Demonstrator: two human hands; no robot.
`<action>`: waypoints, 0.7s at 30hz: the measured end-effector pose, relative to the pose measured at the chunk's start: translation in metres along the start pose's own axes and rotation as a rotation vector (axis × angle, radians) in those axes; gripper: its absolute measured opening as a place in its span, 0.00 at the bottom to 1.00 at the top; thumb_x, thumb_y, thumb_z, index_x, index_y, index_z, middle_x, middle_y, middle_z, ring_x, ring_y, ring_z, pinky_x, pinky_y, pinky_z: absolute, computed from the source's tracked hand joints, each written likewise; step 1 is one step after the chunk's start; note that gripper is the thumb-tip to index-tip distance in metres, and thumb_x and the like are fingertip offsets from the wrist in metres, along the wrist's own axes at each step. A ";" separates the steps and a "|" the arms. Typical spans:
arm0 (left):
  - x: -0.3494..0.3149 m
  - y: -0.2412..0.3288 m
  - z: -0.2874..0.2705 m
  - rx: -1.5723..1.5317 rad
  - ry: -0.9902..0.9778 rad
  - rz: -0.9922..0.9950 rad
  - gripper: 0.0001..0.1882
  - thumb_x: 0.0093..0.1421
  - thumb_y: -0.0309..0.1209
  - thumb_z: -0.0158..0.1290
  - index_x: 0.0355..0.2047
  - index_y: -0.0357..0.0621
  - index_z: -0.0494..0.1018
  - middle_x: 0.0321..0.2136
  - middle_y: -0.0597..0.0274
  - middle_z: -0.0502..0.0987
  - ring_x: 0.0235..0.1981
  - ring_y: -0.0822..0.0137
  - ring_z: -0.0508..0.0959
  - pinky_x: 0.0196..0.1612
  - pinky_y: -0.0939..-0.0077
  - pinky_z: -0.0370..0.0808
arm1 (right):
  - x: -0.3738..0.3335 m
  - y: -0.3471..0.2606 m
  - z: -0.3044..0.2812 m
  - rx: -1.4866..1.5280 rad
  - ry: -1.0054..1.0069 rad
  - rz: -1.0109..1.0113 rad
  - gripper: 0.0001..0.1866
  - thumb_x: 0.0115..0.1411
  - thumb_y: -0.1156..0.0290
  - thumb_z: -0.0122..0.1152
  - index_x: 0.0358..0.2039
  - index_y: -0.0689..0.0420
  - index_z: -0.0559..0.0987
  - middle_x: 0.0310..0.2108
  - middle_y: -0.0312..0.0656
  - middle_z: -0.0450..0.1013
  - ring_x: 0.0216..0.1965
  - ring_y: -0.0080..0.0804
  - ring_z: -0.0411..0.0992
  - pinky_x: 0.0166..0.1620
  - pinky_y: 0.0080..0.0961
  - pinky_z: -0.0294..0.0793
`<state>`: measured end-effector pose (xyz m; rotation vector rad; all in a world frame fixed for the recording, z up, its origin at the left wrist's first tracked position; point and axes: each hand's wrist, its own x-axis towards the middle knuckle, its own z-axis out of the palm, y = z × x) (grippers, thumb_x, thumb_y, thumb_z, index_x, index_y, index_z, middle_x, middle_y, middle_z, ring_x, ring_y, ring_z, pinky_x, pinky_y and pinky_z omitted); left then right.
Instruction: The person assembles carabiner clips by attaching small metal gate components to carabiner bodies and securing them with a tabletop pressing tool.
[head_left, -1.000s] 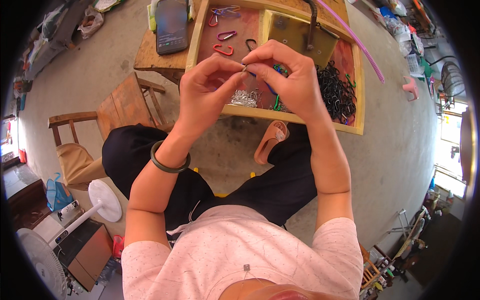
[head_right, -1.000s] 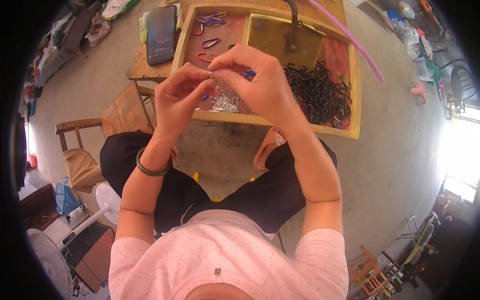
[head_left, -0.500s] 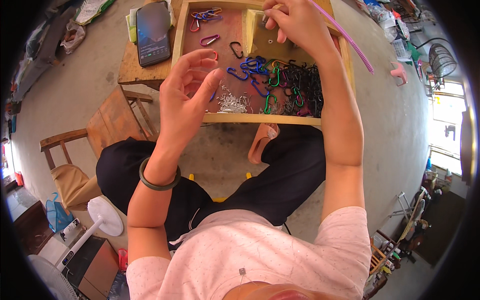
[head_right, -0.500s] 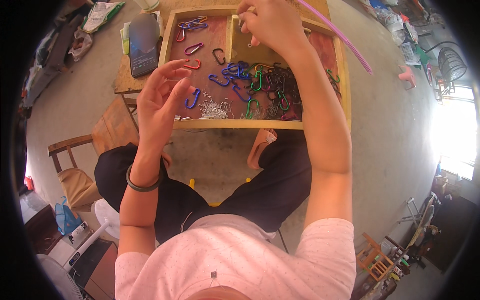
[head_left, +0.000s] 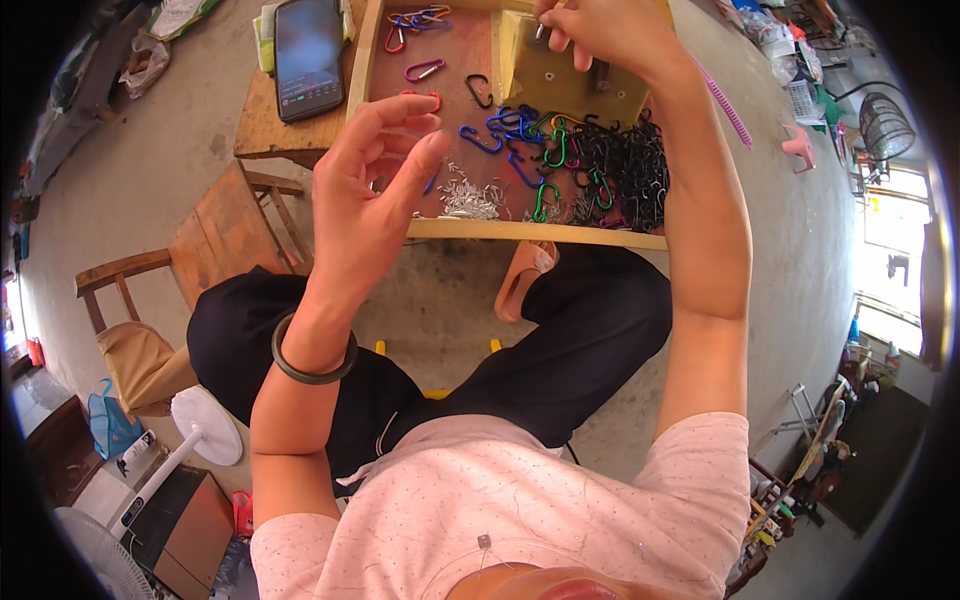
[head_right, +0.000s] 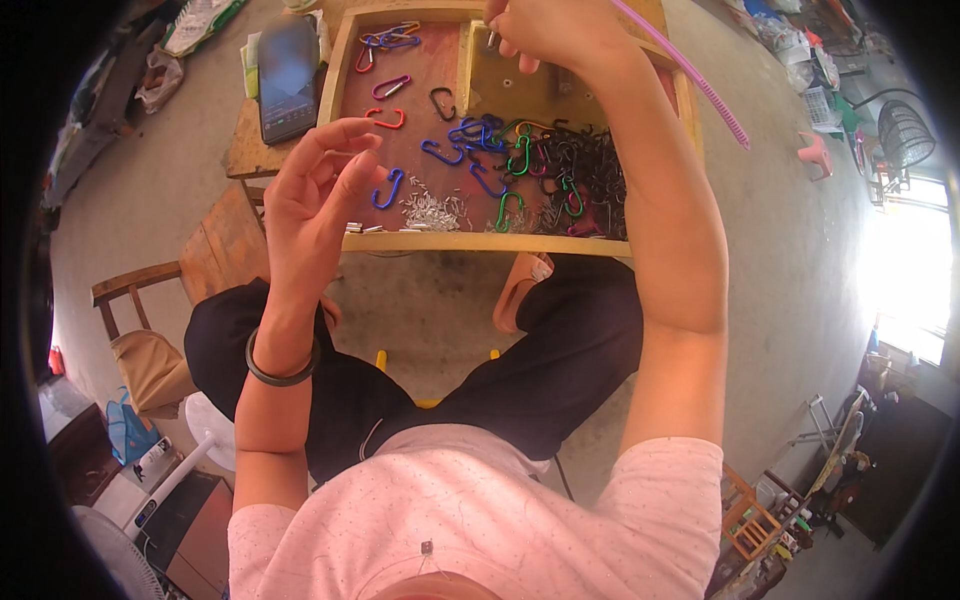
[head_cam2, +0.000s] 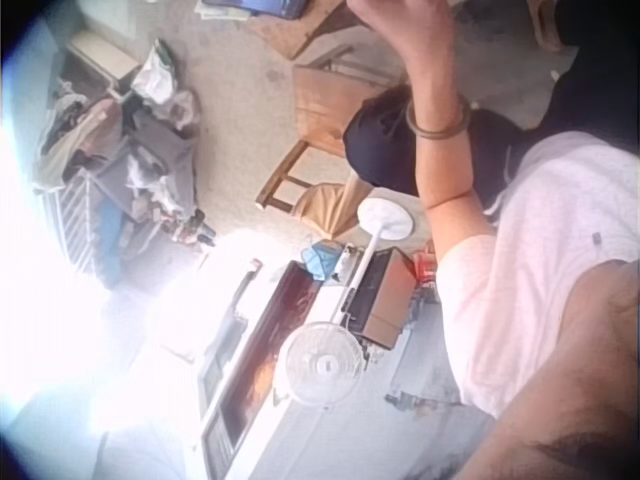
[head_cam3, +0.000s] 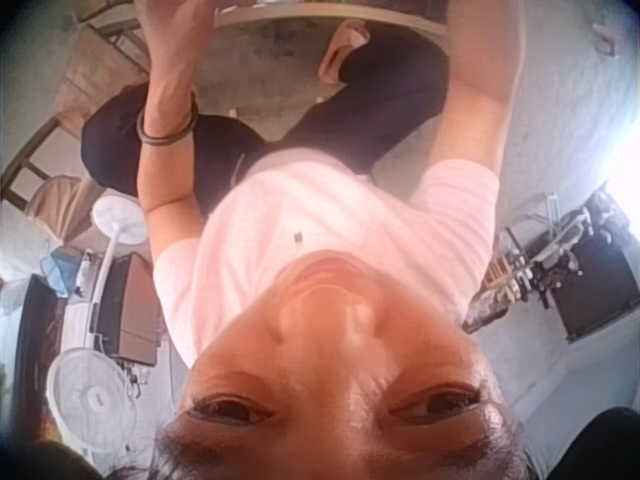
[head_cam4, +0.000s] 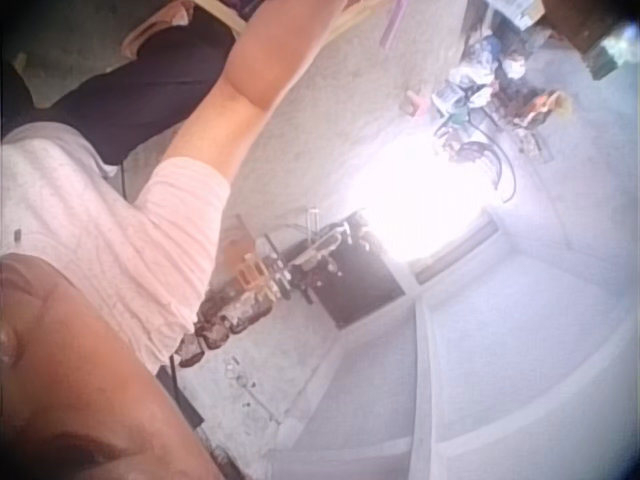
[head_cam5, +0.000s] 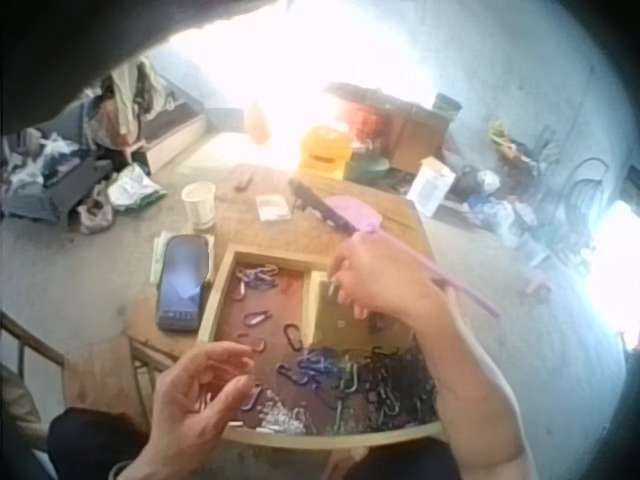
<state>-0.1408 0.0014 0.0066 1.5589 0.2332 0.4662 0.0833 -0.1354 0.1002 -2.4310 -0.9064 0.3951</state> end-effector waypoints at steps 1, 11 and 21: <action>0.000 0.000 0.001 -0.004 -0.002 -0.001 0.16 0.66 0.31 0.63 0.52 0.38 0.77 0.40 0.65 0.82 0.36 0.79 0.80 0.40 0.84 0.75 | 0.003 0.001 0.000 -0.055 -0.024 0.049 0.13 0.60 0.79 0.52 0.37 0.69 0.84 0.24 0.49 0.81 0.19 0.32 0.79 0.25 0.28 0.80; 0.001 0.003 0.001 -0.028 0.006 0.010 0.14 0.66 0.30 0.62 0.49 0.36 0.77 0.39 0.65 0.82 0.36 0.79 0.79 0.41 0.83 0.76 | -0.001 0.009 0.007 0.093 0.009 -0.040 0.13 0.62 0.75 0.57 0.43 0.69 0.83 0.22 0.47 0.80 0.17 0.30 0.77 0.22 0.26 0.78; 0.000 -0.002 -0.002 -0.050 0.040 0.057 0.12 0.66 0.29 0.62 0.47 0.36 0.77 0.38 0.66 0.82 0.35 0.79 0.79 0.37 0.84 0.77 | -0.080 0.008 0.130 -0.725 0.190 -0.403 0.04 0.54 0.68 0.65 0.27 0.54 0.81 0.28 0.39 0.76 0.31 0.37 0.80 0.35 0.34 0.80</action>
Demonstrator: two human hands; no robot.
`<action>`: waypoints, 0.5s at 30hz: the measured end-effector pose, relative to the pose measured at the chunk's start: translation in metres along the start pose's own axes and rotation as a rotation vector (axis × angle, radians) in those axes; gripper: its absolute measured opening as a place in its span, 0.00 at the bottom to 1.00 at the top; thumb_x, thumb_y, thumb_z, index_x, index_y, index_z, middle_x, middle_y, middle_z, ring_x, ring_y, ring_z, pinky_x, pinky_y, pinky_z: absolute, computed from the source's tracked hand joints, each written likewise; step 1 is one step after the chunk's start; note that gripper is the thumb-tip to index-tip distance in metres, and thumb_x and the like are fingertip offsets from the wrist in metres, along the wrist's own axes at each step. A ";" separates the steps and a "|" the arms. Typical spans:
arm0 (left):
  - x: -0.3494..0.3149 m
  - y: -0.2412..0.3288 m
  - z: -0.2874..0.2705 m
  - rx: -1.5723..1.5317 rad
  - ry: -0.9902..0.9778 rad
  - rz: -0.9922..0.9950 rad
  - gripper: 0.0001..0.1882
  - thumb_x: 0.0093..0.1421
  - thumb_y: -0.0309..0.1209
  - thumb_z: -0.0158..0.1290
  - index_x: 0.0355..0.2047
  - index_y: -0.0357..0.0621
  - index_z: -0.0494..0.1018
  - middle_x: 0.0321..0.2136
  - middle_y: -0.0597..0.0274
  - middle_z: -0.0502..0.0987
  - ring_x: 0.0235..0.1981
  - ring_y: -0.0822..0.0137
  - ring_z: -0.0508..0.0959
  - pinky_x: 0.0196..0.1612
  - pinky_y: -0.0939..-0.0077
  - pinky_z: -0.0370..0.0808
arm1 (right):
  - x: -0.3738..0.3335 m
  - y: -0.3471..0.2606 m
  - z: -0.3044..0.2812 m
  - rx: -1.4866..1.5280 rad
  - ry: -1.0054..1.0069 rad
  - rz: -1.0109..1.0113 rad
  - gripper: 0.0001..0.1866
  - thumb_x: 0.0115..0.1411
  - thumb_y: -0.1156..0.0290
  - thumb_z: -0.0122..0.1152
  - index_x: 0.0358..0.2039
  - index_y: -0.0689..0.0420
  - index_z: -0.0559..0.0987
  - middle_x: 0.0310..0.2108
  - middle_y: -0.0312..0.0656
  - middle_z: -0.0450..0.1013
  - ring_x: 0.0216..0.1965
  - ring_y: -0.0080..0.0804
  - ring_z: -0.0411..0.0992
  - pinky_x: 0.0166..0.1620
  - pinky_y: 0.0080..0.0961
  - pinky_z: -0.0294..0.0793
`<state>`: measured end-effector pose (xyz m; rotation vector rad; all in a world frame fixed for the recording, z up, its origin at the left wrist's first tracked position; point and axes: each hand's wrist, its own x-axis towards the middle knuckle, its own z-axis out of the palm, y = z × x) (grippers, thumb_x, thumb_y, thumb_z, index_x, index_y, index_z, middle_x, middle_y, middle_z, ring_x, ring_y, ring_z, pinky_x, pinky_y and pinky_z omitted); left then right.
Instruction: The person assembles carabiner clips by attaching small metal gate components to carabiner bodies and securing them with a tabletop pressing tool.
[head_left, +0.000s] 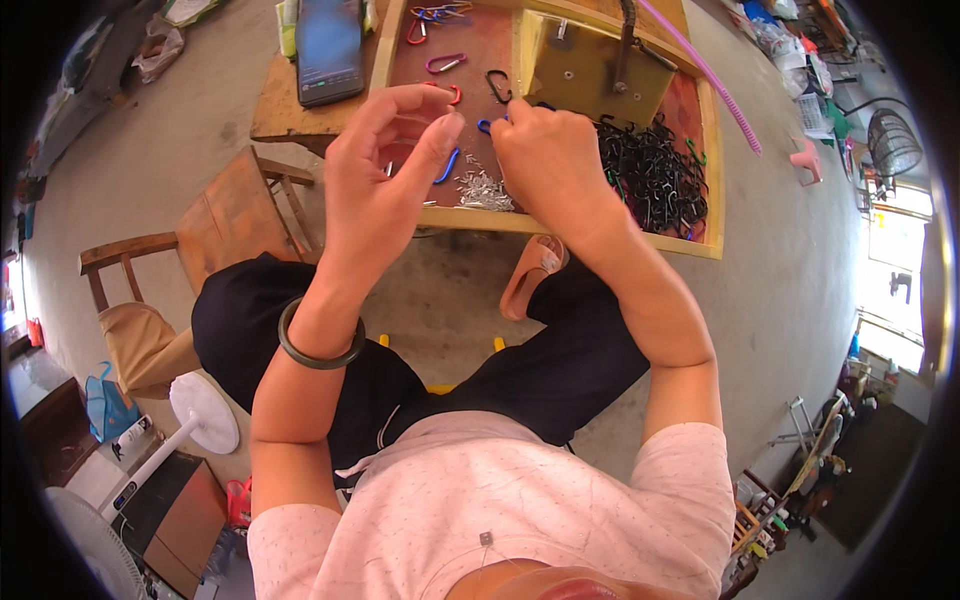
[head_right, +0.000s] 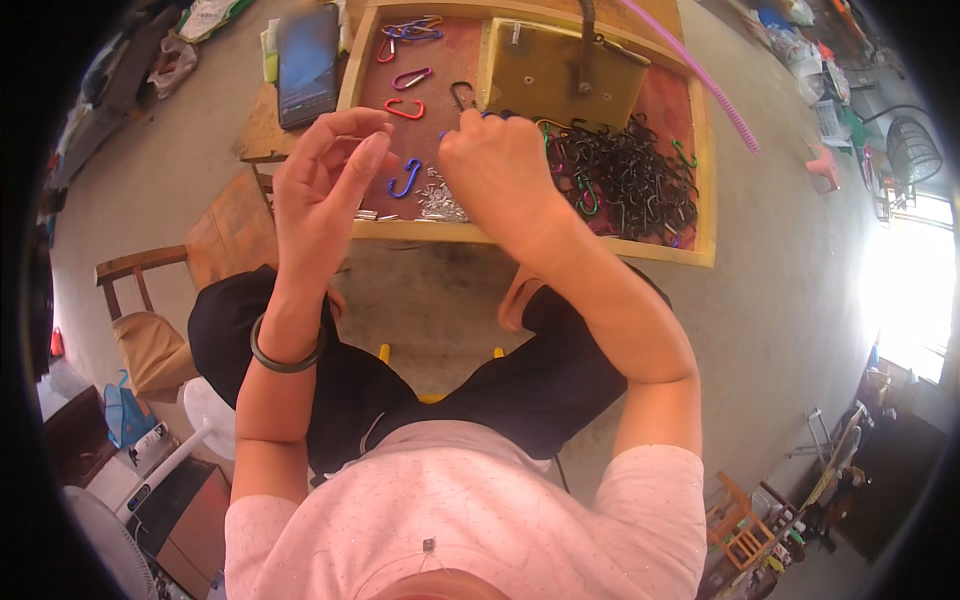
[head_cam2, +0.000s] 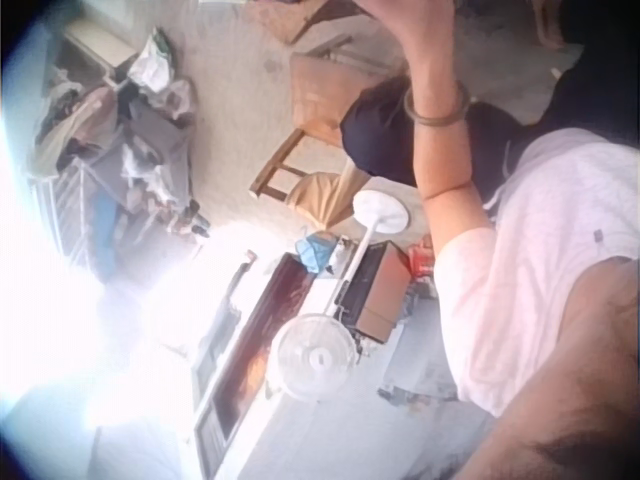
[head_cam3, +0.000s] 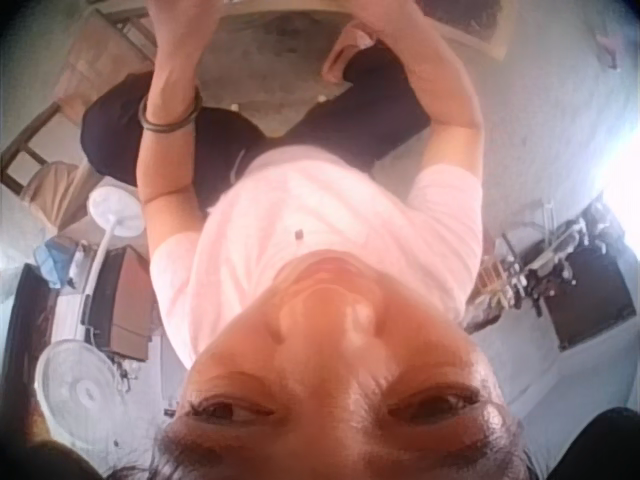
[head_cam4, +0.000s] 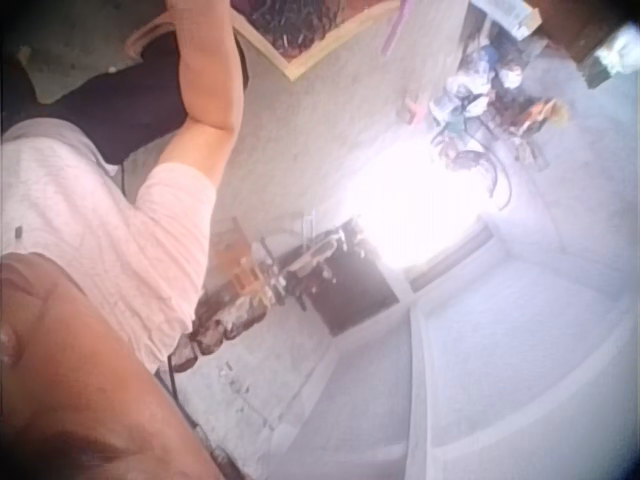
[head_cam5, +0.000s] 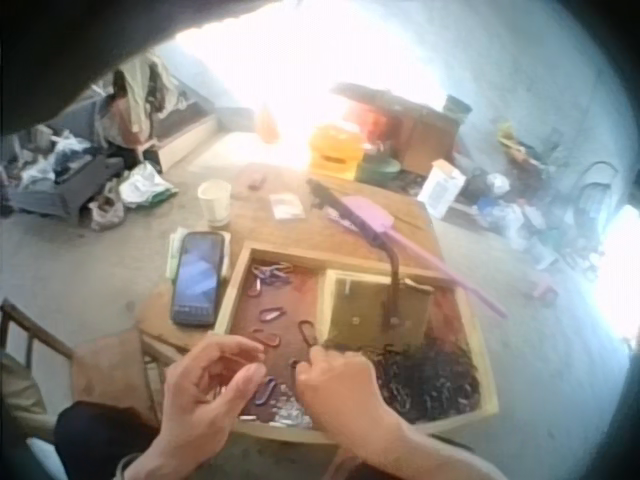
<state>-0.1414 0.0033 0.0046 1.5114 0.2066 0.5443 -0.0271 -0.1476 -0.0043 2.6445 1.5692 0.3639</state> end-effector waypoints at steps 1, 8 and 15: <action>0.000 0.000 0.001 0.006 0.004 0.002 0.12 0.66 0.29 0.62 0.47 0.36 0.77 0.38 0.66 0.82 0.35 0.79 0.79 0.37 0.84 0.77 | -0.002 -0.004 0.004 0.004 0.005 -0.004 0.04 0.54 0.68 0.65 0.27 0.54 0.81 0.28 0.39 0.76 0.31 0.37 0.80 0.35 0.34 0.80; -0.002 -0.004 0.003 0.042 0.000 -0.012 0.12 0.66 0.30 0.62 0.46 0.37 0.78 0.36 0.67 0.82 0.34 0.79 0.80 0.37 0.84 0.77 | -0.002 0.001 0.004 0.192 0.107 0.104 0.04 0.51 0.72 0.65 0.29 0.57 0.81 0.29 0.38 0.77 0.33 0.33 0.80 0.35 0.30 0.76; 0.002 -0.005 0.013 -0.010 -0.125 -0.251 0.13 0.65 0.32 0.63 0.45 0.38 0.80 0.33 0.67 0.83 0.33 0.79 0.80 0.33 0.84 0.75 | -0.006 0.049 -0.016 1.423 -0.152 0.248 0.08 0.61 0.77 0.60 0.41 0.63 0.80 0.31 0.34 0.76 0.34 0.17 0.73 0.39 0.18 0.74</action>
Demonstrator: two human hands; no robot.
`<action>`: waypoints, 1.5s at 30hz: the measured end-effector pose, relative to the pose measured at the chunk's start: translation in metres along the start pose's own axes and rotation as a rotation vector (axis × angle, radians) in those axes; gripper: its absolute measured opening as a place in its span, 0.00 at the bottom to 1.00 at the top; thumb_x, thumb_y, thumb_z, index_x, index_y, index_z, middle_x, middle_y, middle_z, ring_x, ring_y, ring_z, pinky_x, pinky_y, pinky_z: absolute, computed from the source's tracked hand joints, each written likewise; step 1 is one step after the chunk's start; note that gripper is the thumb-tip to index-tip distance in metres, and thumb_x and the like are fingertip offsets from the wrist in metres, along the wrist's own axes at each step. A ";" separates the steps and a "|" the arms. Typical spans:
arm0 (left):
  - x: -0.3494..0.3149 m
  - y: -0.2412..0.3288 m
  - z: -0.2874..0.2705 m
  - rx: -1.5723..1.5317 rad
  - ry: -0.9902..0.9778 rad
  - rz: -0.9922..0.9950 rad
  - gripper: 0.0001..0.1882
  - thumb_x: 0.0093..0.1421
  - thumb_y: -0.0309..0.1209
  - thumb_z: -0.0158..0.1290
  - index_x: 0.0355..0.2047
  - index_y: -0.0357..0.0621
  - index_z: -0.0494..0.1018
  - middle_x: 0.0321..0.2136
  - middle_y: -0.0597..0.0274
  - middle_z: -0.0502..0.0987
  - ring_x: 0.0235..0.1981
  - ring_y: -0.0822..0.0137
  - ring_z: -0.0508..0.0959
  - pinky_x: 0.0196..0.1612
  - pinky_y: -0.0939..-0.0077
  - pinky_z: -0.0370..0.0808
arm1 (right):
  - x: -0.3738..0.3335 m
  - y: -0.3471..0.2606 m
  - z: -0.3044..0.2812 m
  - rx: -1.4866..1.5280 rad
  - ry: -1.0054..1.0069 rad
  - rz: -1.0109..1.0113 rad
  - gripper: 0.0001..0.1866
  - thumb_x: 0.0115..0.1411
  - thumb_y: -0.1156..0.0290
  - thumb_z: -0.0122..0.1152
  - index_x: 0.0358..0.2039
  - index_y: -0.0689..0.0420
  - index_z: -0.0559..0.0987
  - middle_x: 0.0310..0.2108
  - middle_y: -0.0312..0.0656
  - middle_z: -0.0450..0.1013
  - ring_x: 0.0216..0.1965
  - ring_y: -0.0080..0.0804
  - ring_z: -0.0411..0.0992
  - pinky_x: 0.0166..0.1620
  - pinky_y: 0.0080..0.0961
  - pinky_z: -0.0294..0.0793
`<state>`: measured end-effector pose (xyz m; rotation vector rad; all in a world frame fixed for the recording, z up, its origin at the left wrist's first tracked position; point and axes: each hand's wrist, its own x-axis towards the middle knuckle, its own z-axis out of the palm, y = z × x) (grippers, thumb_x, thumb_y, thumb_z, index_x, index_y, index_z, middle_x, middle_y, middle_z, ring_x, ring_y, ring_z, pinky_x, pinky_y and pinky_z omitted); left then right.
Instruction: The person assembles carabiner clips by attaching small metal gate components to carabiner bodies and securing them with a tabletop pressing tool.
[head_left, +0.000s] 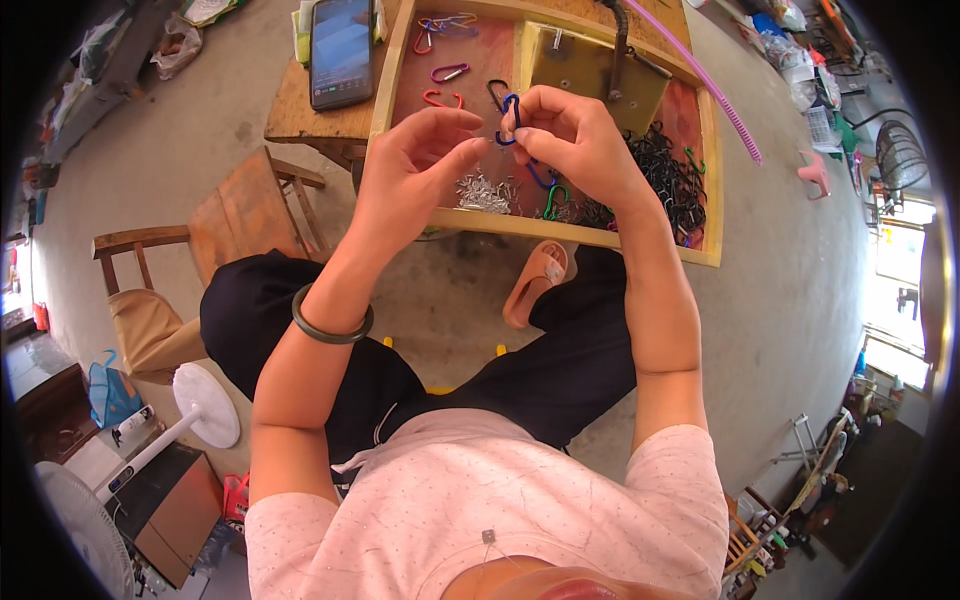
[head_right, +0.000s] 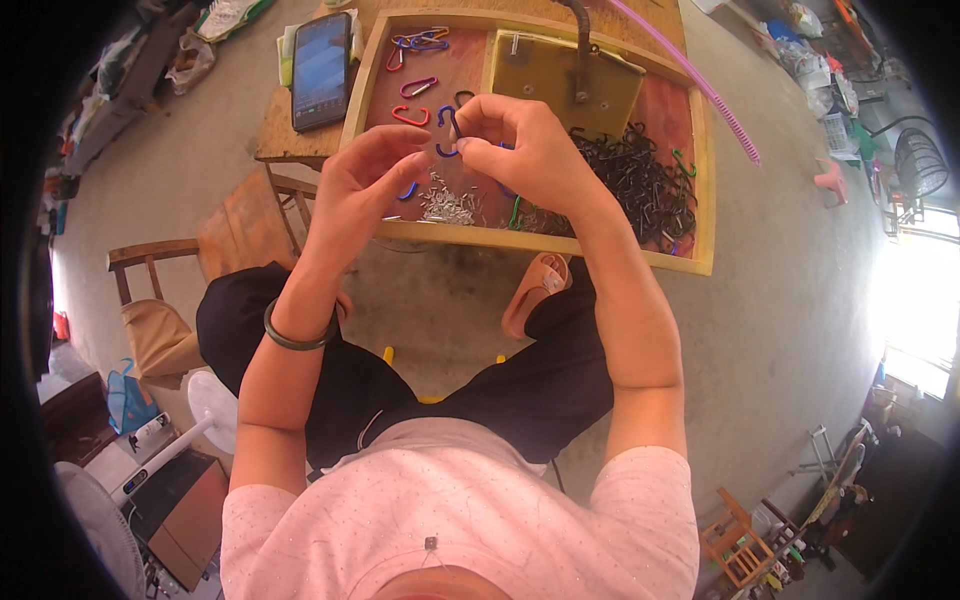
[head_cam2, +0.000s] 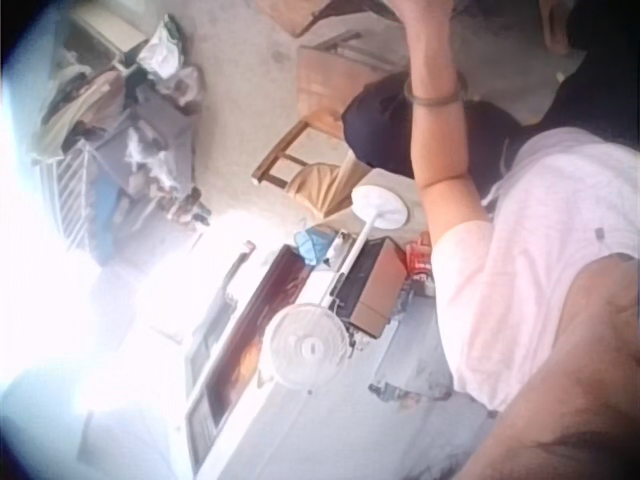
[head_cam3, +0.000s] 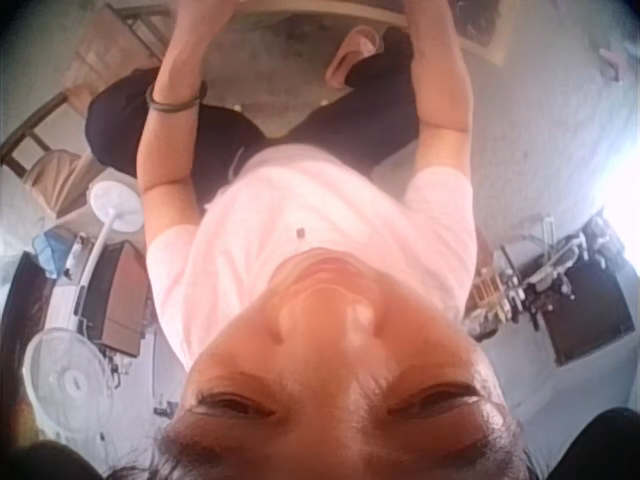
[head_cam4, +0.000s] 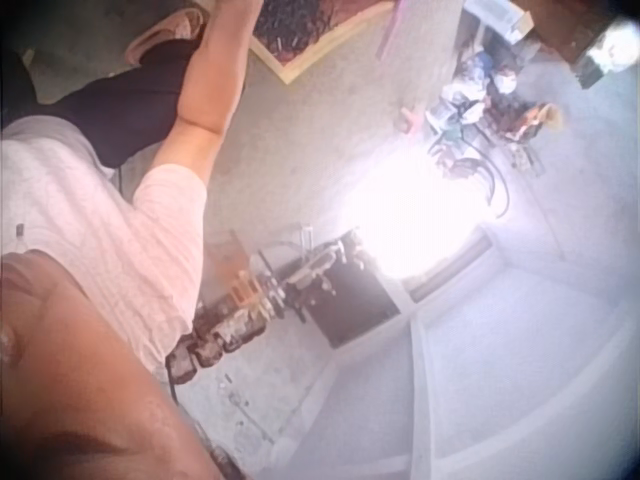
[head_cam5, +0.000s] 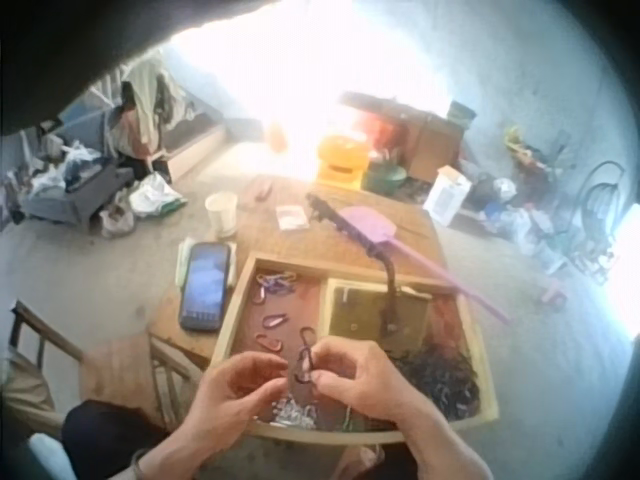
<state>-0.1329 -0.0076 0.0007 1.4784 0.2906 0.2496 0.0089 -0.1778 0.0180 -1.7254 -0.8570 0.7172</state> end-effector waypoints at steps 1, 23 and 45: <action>0.002 0.000 0.002 0.003 -0.003 0.001 0.13 0.65 0.32 0.63 0.45 0.38 0.80 0.33 0.67 0.83 0.33 0.79 0.80 0.33 0.84 0.75 | 0.000 0.003 -0.004 0.128 -0.033 0.019 0.07 0.63 0.78 0.59 0.41 0.63 0.79 0.32 0.33 0.76 0.34 0.18 0.73 0.38 0.18 0.74; 0.076 0.016 0.042 0.137 -0.132 0.074 0.10 0.63 0.35 0.63 0.36 0.40 0.82 0.26 0.73 0.77 0.28 0.83 0.73 0.30 0.85 0.64 | -0.004 0.001 -0.034 -0.662 0.423 -0.464 0.33 0.52 0.73 0.74 0.60 0.53 0.75 0.51 0.43 0.75 0.51 0.43 0.75 0.53 0.38 0.77; 0.149 -0.031 0.048 0.192 0.020 0.193 0.19 0.55 0.43 0.72 0.34 0.43 0.78 0.28 0.72 0.78 0.30 0.81 0.75 0.34 0.85 0.69 | 0.037 0.020 -0.047 -0.911 0.734 -0.448 0.27 0.51 0.64 0.75 0.54 0.52 0.82 0.69 0.56 0.61 0.68 0.56 0.61 0.66 0.52 0.63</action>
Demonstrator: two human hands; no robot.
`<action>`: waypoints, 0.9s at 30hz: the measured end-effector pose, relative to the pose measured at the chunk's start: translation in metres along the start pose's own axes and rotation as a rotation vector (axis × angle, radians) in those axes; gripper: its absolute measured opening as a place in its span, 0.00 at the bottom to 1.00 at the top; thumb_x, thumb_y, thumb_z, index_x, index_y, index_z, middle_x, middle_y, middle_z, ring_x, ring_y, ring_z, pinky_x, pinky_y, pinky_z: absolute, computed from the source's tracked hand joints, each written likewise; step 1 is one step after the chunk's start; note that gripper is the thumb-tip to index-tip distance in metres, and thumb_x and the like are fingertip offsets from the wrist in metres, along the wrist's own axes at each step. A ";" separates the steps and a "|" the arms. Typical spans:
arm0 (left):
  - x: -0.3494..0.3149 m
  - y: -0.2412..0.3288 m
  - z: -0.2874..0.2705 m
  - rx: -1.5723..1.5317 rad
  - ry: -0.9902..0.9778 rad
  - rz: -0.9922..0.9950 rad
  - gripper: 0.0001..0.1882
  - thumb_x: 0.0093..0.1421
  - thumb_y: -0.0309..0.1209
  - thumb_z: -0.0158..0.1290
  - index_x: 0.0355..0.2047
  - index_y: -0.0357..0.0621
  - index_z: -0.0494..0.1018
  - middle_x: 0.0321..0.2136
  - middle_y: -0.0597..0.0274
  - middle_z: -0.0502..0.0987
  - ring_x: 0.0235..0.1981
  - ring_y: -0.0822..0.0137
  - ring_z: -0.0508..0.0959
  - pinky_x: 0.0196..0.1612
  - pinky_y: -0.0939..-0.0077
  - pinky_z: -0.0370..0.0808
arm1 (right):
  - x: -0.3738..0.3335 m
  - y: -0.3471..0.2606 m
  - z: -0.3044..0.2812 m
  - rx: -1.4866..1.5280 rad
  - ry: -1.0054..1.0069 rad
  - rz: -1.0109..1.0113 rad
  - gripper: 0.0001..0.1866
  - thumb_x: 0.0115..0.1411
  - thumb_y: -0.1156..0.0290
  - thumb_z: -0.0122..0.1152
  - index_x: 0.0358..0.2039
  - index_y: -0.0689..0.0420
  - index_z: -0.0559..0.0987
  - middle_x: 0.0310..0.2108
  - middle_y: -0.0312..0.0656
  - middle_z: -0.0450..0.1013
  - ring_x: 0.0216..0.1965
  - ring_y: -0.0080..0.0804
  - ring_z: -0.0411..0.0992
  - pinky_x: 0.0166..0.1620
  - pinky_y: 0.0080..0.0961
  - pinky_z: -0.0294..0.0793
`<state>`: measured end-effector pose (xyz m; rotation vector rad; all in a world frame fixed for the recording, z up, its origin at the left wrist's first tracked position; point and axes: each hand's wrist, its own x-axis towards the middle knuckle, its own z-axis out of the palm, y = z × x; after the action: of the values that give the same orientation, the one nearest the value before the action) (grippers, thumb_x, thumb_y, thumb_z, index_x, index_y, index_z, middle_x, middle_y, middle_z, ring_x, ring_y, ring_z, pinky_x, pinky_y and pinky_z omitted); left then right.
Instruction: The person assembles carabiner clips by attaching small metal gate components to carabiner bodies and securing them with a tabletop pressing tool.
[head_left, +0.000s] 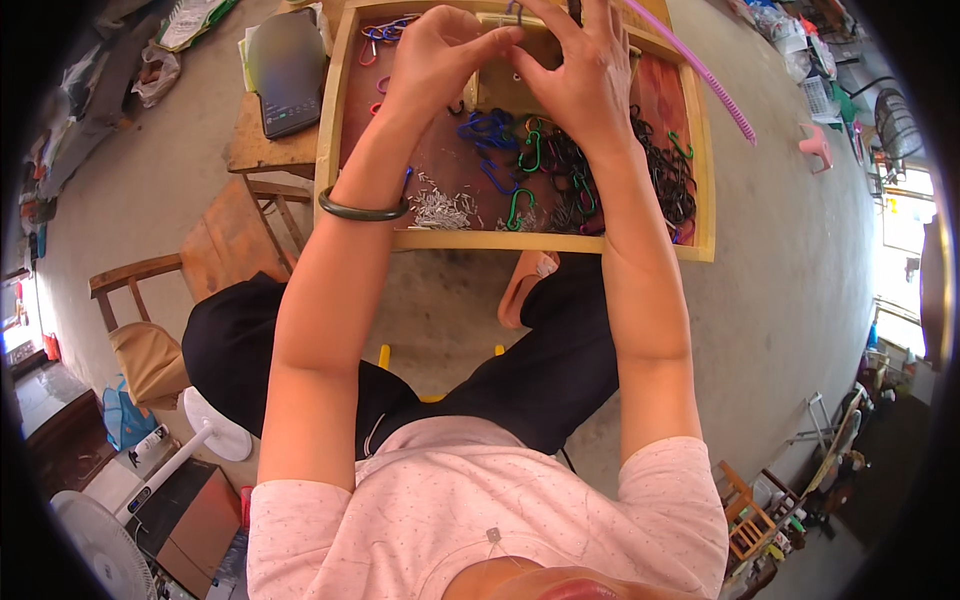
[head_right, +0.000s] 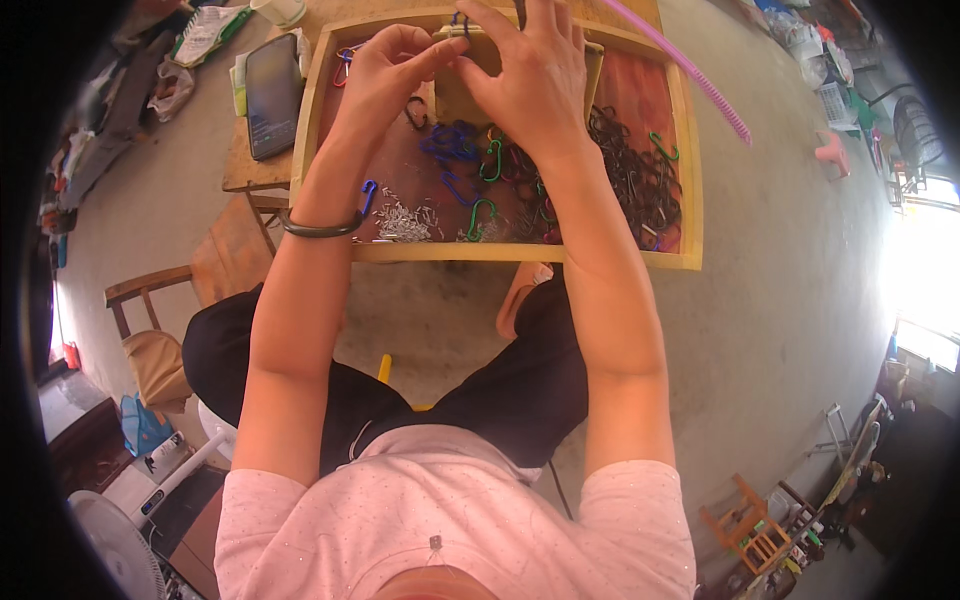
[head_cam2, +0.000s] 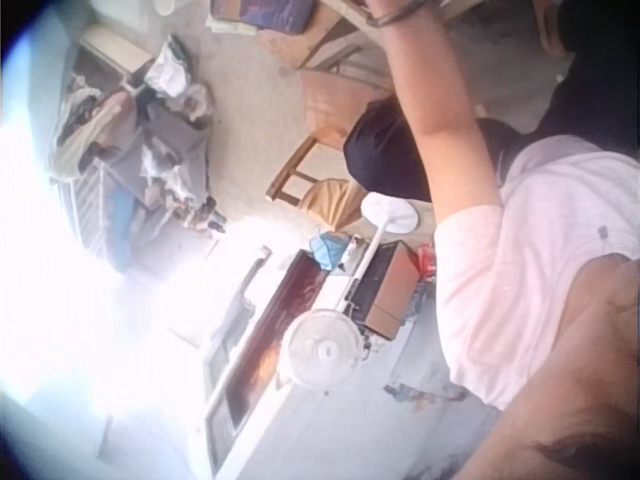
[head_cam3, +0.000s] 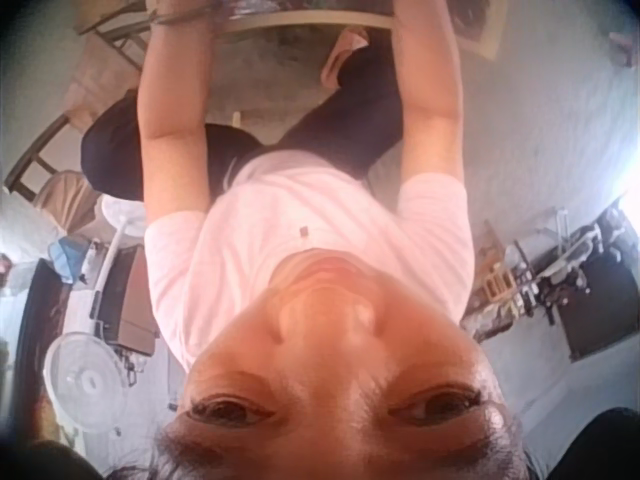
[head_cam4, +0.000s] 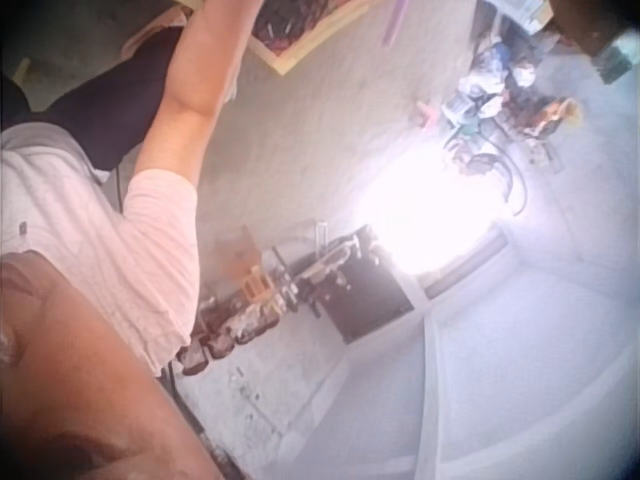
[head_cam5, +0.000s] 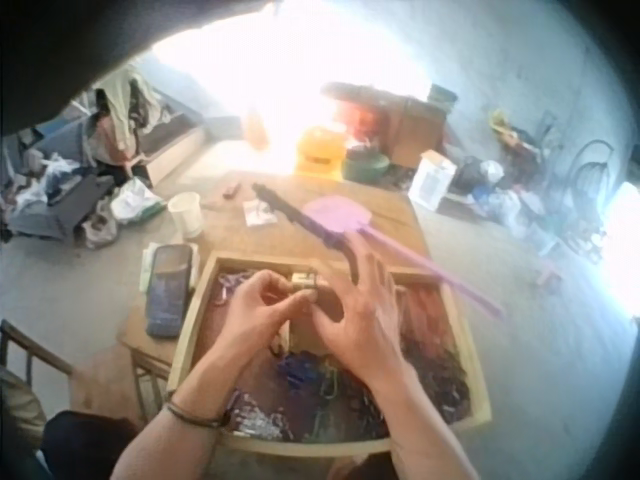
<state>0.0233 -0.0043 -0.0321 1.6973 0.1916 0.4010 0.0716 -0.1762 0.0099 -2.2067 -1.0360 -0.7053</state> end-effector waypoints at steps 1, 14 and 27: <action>0.003 -0.004 -0.002 -0.001 -0.003 -0.003 0.19 0.55 0.43 0.72 0.34 0.43 0.78 0.28 0.72 0.78 0.30 0.81 0.75 0.34 0.85 0.69 | 0.001 0.000 0.003 -0.010 -0.004 0.013 0.27 0.52 0.65 0.74 0.54 0.52 0.82 0.68 0.56 0.60 0.67 0.56 0.61 0.65 0.52 0.63; 0.011 -0.019 -0.004 -0.040 -0.010 0.019 0.17 0.57 0.41 0.71 0.34 0.44 0.78 0.27 0.73 0.78 0.29 0.81 0.74 0.32 0.85 0.69 | 0.004 0.000 0.006 -0.017 -0.006 -0.030 0.26 0.51 0.64 0.74 0.53 0.52 0.83 0.69 0.55 0.60 0.67 0.56 0.61 0.65 0.55 0.63; 0.007 -0.018 -0.006 -0.089 -0.051 -0.047 0.16 0.59 0.42 0.70 0.28 0.45 0.78 0.23 0.74 0.75 0.25 0.82 0.72 0.29 0.85 0.67 | 0.003 0.000 0.003 -0.008 -0.024 -0.026 0.26 0.51 0.66 0.73 0.53 0.52 0.83 0.68 0.55 0.60 0.67 0.56 0.61 0.65 0.54 0.64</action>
<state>0.0293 0.0070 -0.0484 1.6106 0.1734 0.3260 0.0738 -0.1726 0.0105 -2.2172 -1.0771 -0.6967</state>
